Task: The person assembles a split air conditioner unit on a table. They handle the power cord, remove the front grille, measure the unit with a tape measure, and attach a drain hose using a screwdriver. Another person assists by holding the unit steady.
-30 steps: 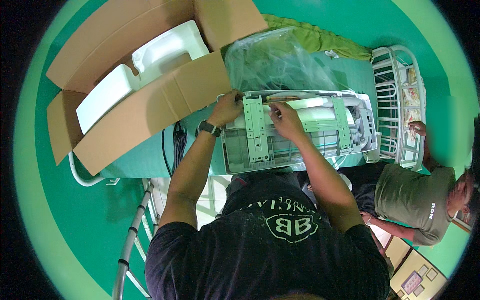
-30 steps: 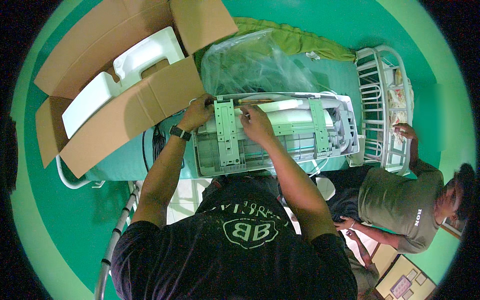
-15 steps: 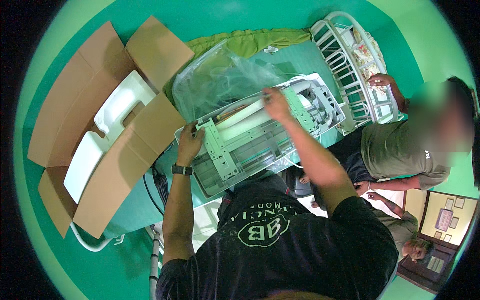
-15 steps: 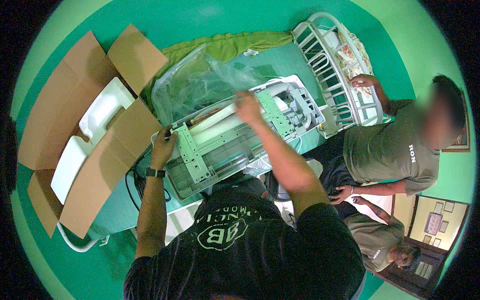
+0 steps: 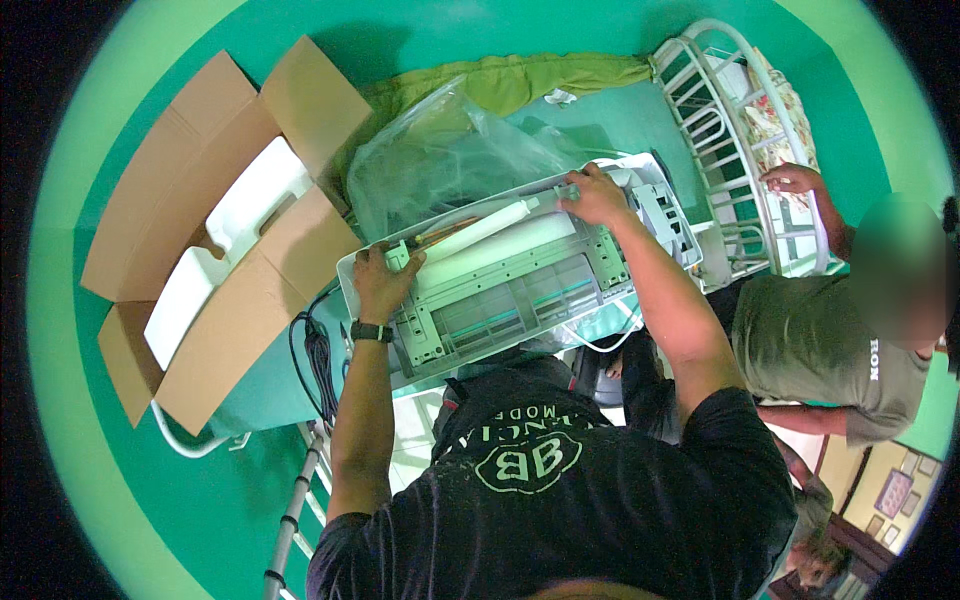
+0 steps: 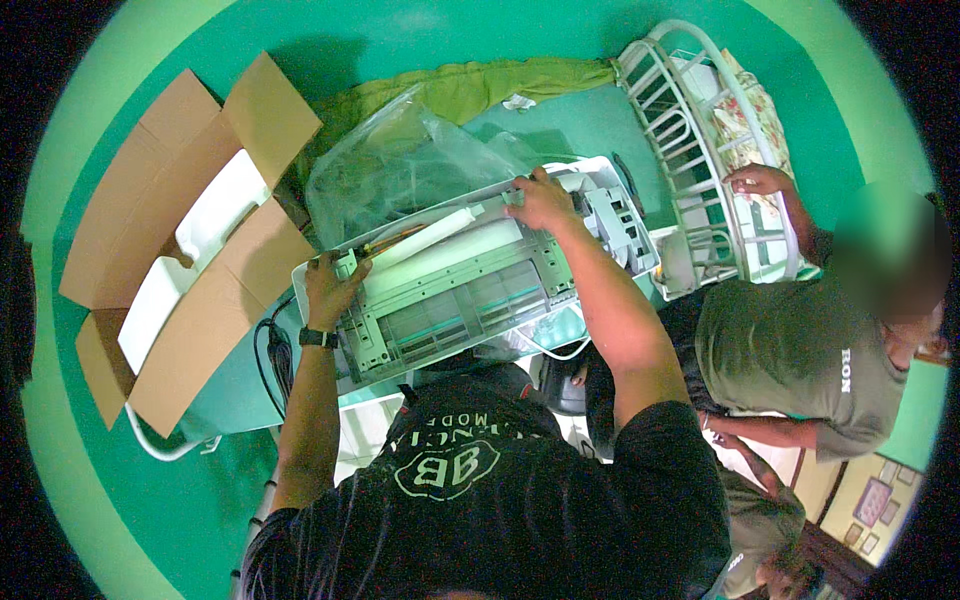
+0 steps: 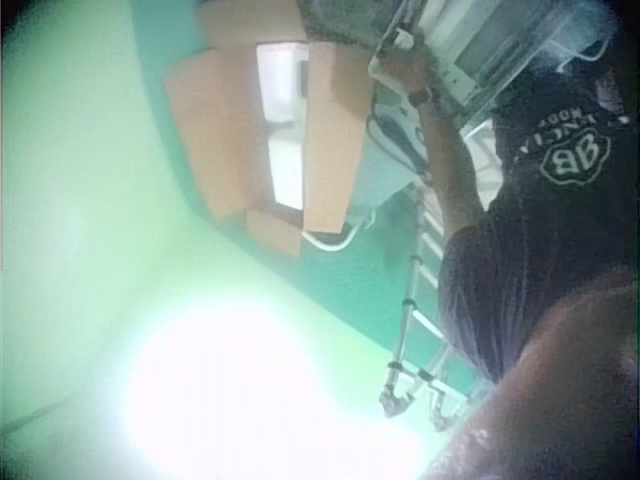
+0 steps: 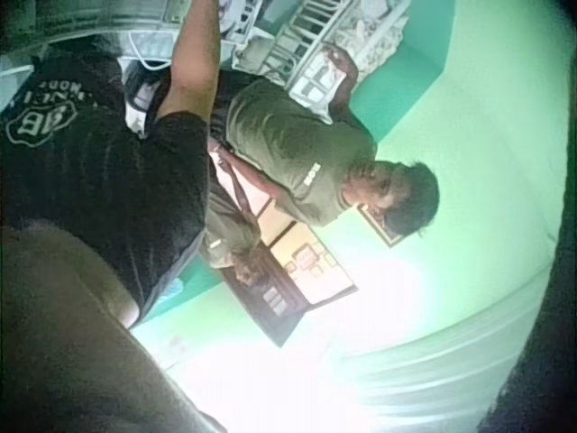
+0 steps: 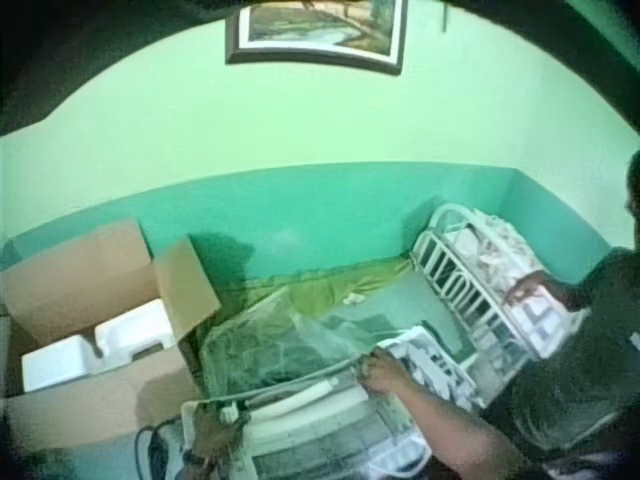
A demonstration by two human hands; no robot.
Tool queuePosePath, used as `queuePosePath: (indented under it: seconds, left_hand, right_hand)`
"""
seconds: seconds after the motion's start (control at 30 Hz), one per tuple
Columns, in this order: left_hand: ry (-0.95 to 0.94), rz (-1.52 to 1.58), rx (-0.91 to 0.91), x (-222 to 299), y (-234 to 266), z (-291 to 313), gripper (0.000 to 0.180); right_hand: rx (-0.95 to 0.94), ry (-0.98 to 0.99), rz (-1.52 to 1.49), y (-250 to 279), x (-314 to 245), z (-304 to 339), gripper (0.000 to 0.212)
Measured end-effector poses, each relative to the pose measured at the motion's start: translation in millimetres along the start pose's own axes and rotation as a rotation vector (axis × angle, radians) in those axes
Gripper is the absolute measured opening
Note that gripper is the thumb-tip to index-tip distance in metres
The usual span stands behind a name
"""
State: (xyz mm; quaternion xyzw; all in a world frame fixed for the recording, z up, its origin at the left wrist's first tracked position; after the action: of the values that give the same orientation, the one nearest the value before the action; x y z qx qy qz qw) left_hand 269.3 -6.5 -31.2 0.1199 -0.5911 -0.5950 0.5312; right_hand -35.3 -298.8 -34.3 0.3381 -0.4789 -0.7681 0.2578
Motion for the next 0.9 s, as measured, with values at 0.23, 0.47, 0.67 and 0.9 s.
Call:
queuePosePath:
  seconds: [0.23, 0.47, 0.67, 0.9]
  left_hand:
    - [0.069, -0.058, 0.06, 18, -15, 6, 0.079]
    - [-0.023, 0.006, 0.17, 10, -10, 3, 0.058]
    - [0.004, 0.074, 0.23, 5, -2, 10, 0.056]
    - [0.008, 0.071, 0.232, 14, -2, 9, 0.057]
  right_hand:
    - [0.118, 0.008, -0.033, -2, -14, 7, 0.074]
    - [0.239, 0.134, -0.112, -4, -2, 13, 0.065]
    - [0.305, 0.144, -0.166, 3, -7, 16, 0.061]
    - [0.218, 0.202, -0.149, 1, 0, 7, 0.068]
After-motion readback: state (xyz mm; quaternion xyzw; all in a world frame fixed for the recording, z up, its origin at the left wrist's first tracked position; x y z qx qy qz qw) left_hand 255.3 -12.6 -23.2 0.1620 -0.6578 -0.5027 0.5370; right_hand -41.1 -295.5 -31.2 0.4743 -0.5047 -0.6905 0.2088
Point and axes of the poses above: each hand's wrist, its own z-axis away from the middle knuckle, its own y-axis out of the back of the hand, x = y × z, the point moved 7 cm from there along -z, towards the middle knuckle, and after that the axes turned 15 degrees about y, right-handed, at the moved point
